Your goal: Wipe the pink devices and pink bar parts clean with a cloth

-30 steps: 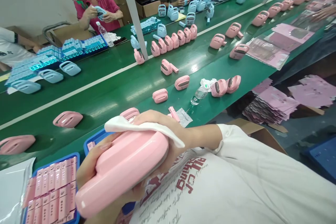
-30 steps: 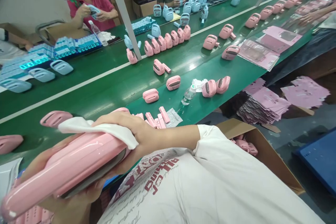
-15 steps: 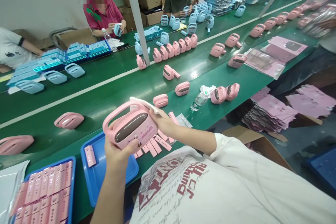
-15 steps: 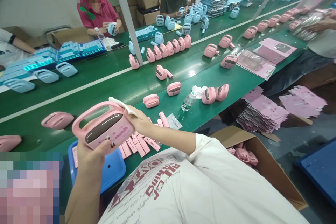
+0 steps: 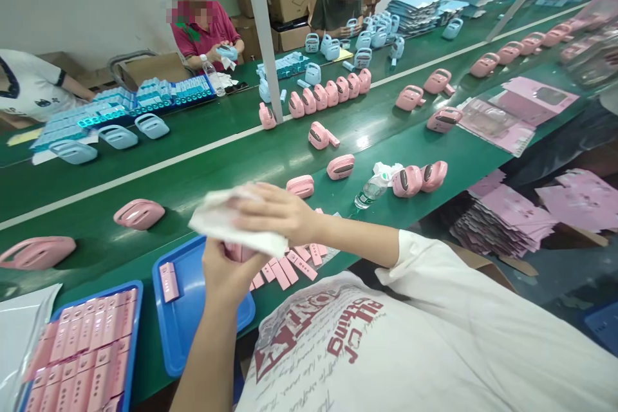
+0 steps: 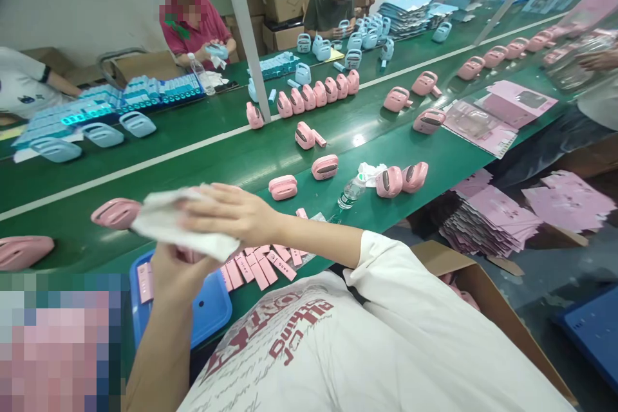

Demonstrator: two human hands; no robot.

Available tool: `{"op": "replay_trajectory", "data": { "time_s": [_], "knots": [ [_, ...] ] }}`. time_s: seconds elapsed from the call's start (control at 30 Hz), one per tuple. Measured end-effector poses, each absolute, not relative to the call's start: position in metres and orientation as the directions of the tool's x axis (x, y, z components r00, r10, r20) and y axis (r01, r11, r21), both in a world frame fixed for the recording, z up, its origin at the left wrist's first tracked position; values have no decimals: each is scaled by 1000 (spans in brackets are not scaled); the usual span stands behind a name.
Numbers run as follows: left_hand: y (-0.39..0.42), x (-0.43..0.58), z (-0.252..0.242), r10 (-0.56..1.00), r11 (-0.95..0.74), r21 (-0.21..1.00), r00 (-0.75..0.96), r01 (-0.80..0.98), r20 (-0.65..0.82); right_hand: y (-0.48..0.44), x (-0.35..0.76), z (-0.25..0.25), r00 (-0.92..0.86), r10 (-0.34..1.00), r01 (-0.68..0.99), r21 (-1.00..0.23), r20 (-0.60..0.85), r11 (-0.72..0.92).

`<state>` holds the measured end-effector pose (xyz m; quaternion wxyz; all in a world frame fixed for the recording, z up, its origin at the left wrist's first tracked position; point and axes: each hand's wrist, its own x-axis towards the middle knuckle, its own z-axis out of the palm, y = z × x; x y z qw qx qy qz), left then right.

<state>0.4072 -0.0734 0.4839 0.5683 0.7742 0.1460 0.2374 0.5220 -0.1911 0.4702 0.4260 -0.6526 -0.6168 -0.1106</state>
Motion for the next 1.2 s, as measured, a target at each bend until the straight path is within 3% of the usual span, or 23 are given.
{"op": "replay_trajectory", "data": {
  "time_s": [0.13, 0.2, 0.37, 0.47, 0.53, 0.63, 0.7, 0.73, 0.83, 0.93, 1.0, 1.07, 1.13, 1.2],
  "knots": [
    [-78, 407, 489, 635, -536, 839, 702, 99, 323, -192, 506, 442, 555, 499, 777, -629, 665, -26],
    [-79, 409, 491, 618, -635, 762, 675, 128, 402, -188, 494, 434, 573, 513, 760, -648, 640, -40],
    [-83, 412, 496, 523, -753, 652, 684, 92, 508, -184, 496, 424, 386, 628, 845, -532, 676, 54],
    [-82, 414, 497, 573, -721, 684, 654, 115, 494, -188, 509, 416, 541, 552, 732, -678, 635, 62],
    [-78, 416, 496, 634, -594, 802, 650, 63, 418, -191, 508, 410, 766, 427, 506, -861, 481, 62],
    [-68, 423, 491, 671, -94, 992, 731, -82, 124, -189, 499, 405, 965, 249, 42, -982, 88, 186],
    [-65, 428, 489, 605, 297, 953, 784, -62, -137, -187, 495, 409, 973, 215, -140, -950, -80, 279],
    [-65, 430, 489, 549, 449, 893, 796, -26, -253, -186, 496, 413, 968, 232, -164, -938, -94, 304],
    [-72, 438, 489, 402, 705, 706, 784, 64, -473, -183, 504, 430, 939, 340, -56, -955, 49, 292],
    [-84, 443, 489, 360, 754, 651, 771, 91, -525, -182, 510, 446, 861, 399, 278, -949, 315, 149],
    [-89, 442, 485, 426, 605, 780, 762, 160, -487, -180, 510, 449, 725, 465, 576, -818, 508, -5],
    [-92, 436, 478, 523, 350, 899, 741, 264, -421, -179, 507, 445, 477, 626, 812, -581, 617, -46],
    [-90, 427, 468, 570, 203, 932, 738, 300, -361, -180, 505, 434, 209, 763, 916, -395, 611, 66],
    [-85, 419, 459, 499, 282, 940, 807, 192, -314, -183, 505, 418, 47, 806, 928, -324, 590, 183]
  ]
}}
